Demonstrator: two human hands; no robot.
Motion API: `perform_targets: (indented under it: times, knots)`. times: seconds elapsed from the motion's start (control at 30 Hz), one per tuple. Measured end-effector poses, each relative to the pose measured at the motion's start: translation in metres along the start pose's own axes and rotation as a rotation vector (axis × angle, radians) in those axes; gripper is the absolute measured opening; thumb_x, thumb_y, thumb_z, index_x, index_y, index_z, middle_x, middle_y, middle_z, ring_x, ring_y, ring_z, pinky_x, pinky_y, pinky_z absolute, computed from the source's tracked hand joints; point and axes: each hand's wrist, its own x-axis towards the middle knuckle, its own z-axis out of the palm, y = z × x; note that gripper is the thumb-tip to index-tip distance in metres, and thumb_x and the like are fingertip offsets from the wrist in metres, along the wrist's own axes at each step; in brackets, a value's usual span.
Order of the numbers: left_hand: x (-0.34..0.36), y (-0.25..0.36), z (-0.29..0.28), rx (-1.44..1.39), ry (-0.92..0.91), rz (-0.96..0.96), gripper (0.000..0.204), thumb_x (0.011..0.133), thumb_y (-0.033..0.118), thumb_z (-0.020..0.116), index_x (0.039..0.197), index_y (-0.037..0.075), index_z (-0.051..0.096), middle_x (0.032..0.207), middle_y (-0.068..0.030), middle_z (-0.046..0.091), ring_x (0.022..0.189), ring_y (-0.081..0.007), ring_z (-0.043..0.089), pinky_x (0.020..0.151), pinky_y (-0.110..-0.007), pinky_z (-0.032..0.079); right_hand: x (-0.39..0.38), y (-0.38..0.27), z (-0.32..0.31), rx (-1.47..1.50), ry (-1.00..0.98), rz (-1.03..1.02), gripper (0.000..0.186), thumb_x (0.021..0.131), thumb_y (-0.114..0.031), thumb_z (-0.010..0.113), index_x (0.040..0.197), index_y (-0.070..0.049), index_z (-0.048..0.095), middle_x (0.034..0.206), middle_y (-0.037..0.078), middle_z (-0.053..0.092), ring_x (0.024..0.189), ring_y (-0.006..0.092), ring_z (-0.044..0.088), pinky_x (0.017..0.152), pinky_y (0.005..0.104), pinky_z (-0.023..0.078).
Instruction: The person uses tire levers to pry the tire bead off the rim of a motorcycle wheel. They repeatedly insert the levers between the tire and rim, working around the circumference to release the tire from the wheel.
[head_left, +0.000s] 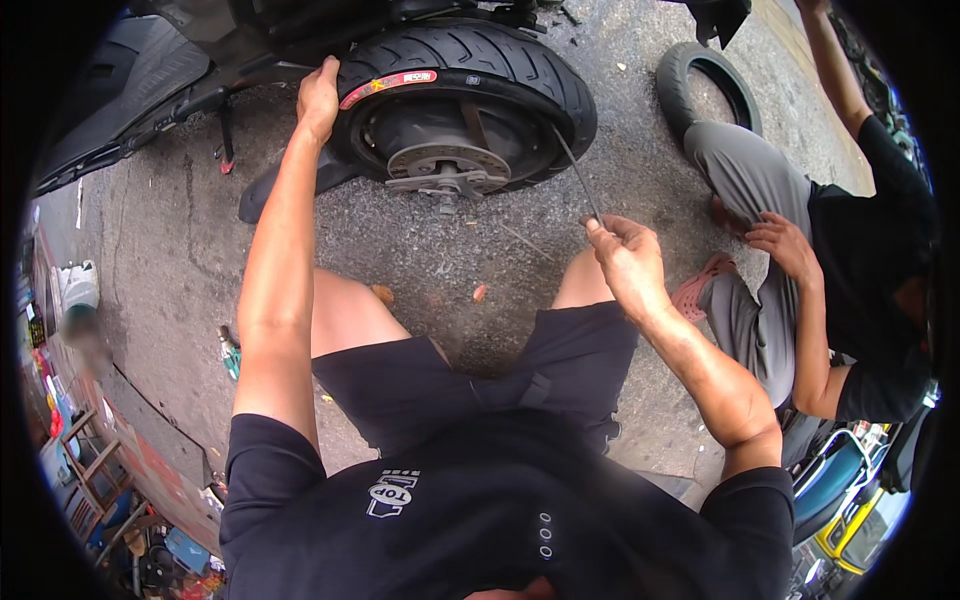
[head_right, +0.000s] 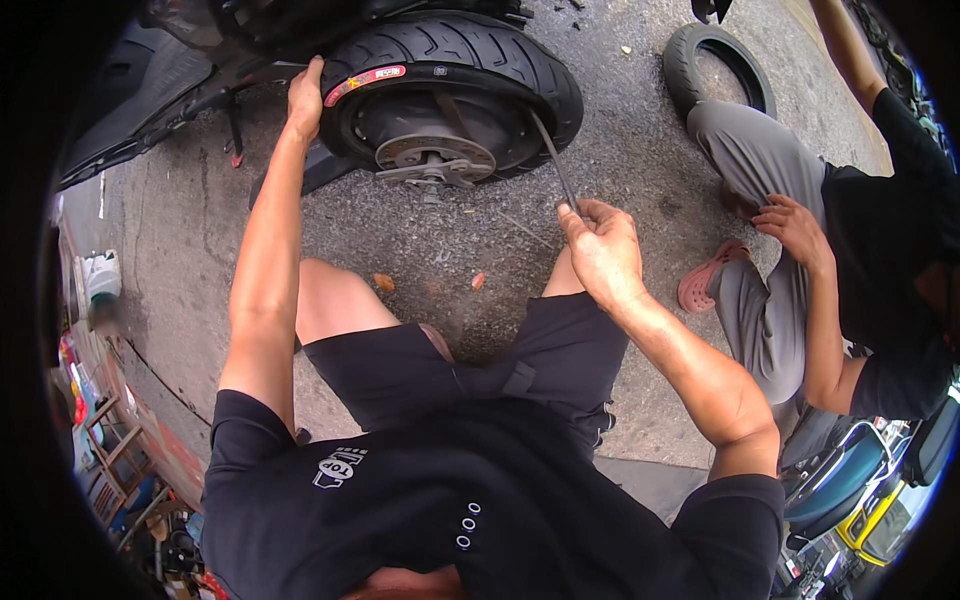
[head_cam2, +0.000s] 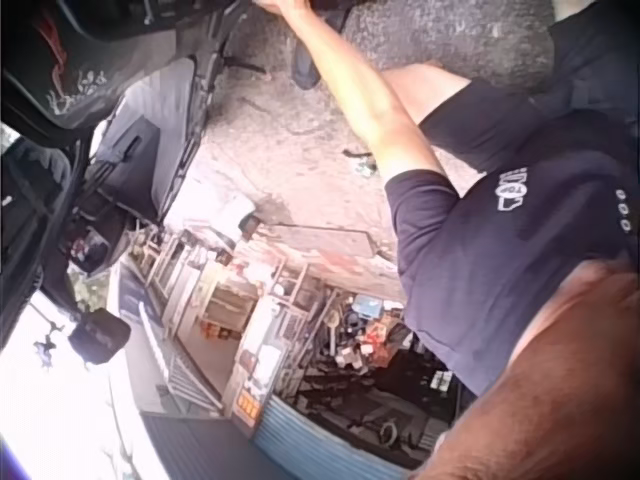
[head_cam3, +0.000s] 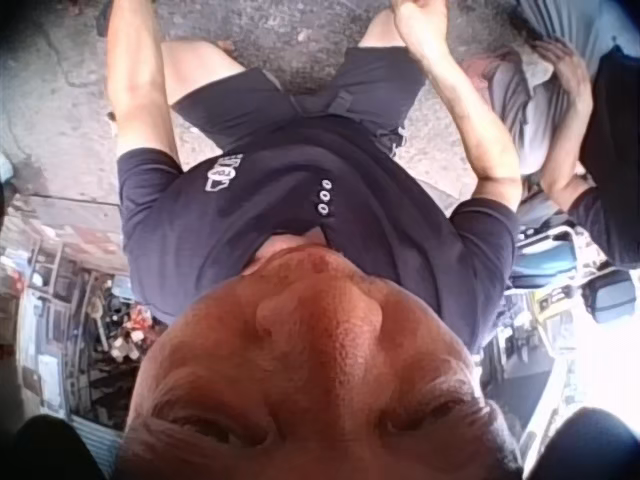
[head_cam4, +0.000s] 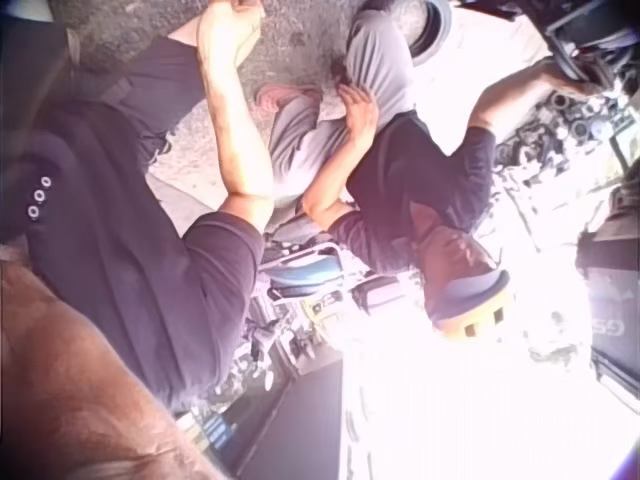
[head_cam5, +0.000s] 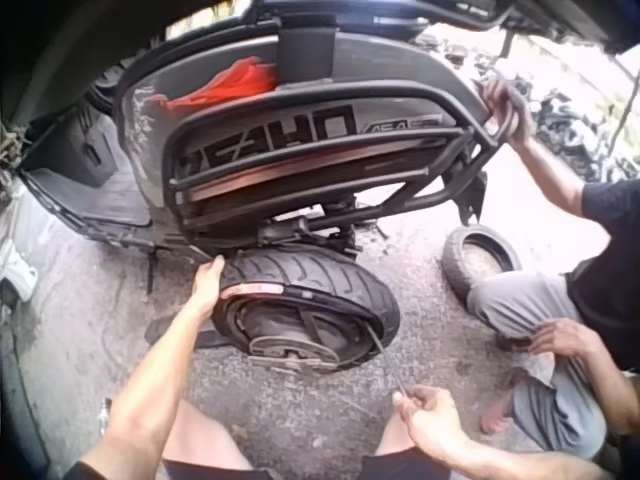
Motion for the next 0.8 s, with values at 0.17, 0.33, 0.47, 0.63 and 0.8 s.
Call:
perform_targets:
  times: [0.17, 0.33, 0.47, 0.63, 0.8]
  knots:
    - [-0.02, 0.02, 0.007, -0.083, 0.008, -0.017, 0.059, 0.101, 0.046, 0.056, 0.122, -0.007, 0.07, 0.115, -0.0172, 0.074, 0.109, -0.0222, 0.065, 0.1, -0.035, 0.046, -0.013, 0.017, 0.028, 0.336, 0.041, -0.086, 0.026, 0.103, -0.013, 0.065, 0.113, 0.011, 0.066, 0.071, -0.005, 0.06, 0.059, 0.0002, 0.047, 0.049, 0.0215, 0.034]
    - [-0.025, 0.03, 0.012, -0.077, -0.035, 0.016, 0.058, 0.102, 0.045, 0.056, 0.123, -0.008, 0.07, 0.115, -0.0152, 0.074, 0.107, -0.021, 0.066, 0.099, -0.033, 0.046, -0.029, 0.029, 0.043, 0.527, 0.048, -0.015, 0.022, 0.104, -0.01, 0.063, 0.113, 0.01, 0.066, 0.069, -0.007, 0.056, 0.056, -0.0016, 0.04, 0.047, 0.0208, 0.027]
    - [-0.034, 0.04, 0.015, -0.07, 0.001, 0.005, 0.057, 0.103, 0.044, 0.056, 0.124, -0.007, 0.07, 0.116, -0.0151, 0.074, 0.107, -0.0213, 0.066, 0.1, -0.033, 0.046, -0.027, 0.032, 0.038, 0.506, 0.069, -0.018, 0.026, 0.103, -0.012, 0.065, 0.114, 0.011, 0.066, 0.066, -0.007, 0.056, 0.055, -0.0012, 0.04, 0.046, 0.022, 0.027]
    - [-0.023, 0.032, 0.02, -0.118, 0.005, -0.014, 0.058, 0.101, 0.043, 0.059, 0.117, -0.012, 0.069, 0.113, -0.0177, 0.073, 0.105, -0.0221, 0.066, 0.098, -0.035, 0.047, -0.024, 0.034, 0.042, 0.516, 0.102, -0.013, 0.026, 0.101, -0.013, 0.067, 0.111, 0.011, 0.069, 0.062, -0.007, 0.055, 0.054, -0.0004, 0.041, 0.046, 0.024, 0.029]
    - [-0.004, 0.021, 0.012, -0.12, 0.012, -0.014, 0.058, 0.1, 0.043, 0.06, 0.114, -0.013, 0.069, 0.112, -0.0183, 0.073, 0.103, -0.023, 0.066, 0.098, -0.035, 0.047, -0.025, 0.031, 0.059, 0.528, 0.158, -0.025, 0.022, 0.1, -0.012, 0.067, 0.107, 0.009, 0.071, 0.062, -0.008, 0.054, 0.055, -0.0003, 0.041, 0.047, 0.0248, 0.031]
